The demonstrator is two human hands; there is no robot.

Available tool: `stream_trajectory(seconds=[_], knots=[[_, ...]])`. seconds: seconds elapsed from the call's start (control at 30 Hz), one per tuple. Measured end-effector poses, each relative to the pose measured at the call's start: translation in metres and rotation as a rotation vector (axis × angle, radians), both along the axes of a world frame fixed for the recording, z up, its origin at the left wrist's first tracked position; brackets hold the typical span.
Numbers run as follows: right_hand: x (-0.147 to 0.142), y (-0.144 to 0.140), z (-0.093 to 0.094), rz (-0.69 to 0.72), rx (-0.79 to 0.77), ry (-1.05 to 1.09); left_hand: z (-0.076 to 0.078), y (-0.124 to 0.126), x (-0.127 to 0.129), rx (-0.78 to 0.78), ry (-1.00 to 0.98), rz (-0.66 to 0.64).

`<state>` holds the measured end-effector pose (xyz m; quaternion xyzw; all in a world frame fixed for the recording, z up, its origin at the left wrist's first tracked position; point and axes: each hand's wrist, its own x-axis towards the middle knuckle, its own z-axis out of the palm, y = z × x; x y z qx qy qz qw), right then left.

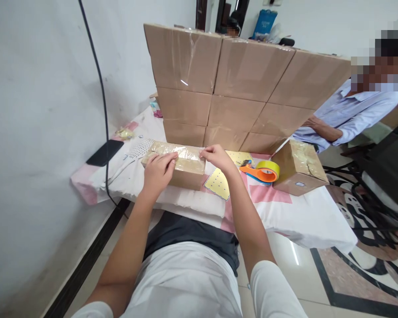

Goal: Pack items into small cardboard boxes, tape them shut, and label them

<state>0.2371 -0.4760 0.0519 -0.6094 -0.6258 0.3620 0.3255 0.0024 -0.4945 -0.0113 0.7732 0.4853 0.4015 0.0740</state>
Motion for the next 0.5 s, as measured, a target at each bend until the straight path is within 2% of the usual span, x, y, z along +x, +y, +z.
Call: stream_trajectory(seconds=[0.23,0.33,0.43,0.5], knots=[[-0.0022,-0.0004,-0.0011,-0.028,0.033,-0.062,-0.0014,-0.0004,0.0016,0.012,-0.015,0.013],[-0.0031,0.0021,-0.0019,0.008,0.056,-0.1,-0.0012,-0.0005,0.0017,0.014,-0.026,0.015],[-0.0035,0.005,-0.0025,0.038,0.039,-0.203,-0.0005,-0.0007,0.0008,0.021,-0.026,0.012],[-0.0053,0.0053,-0.0022,0.007,0.055,-0.332,0.0001,-0.0004,0.0003,0.021,-0.022,0.008]])
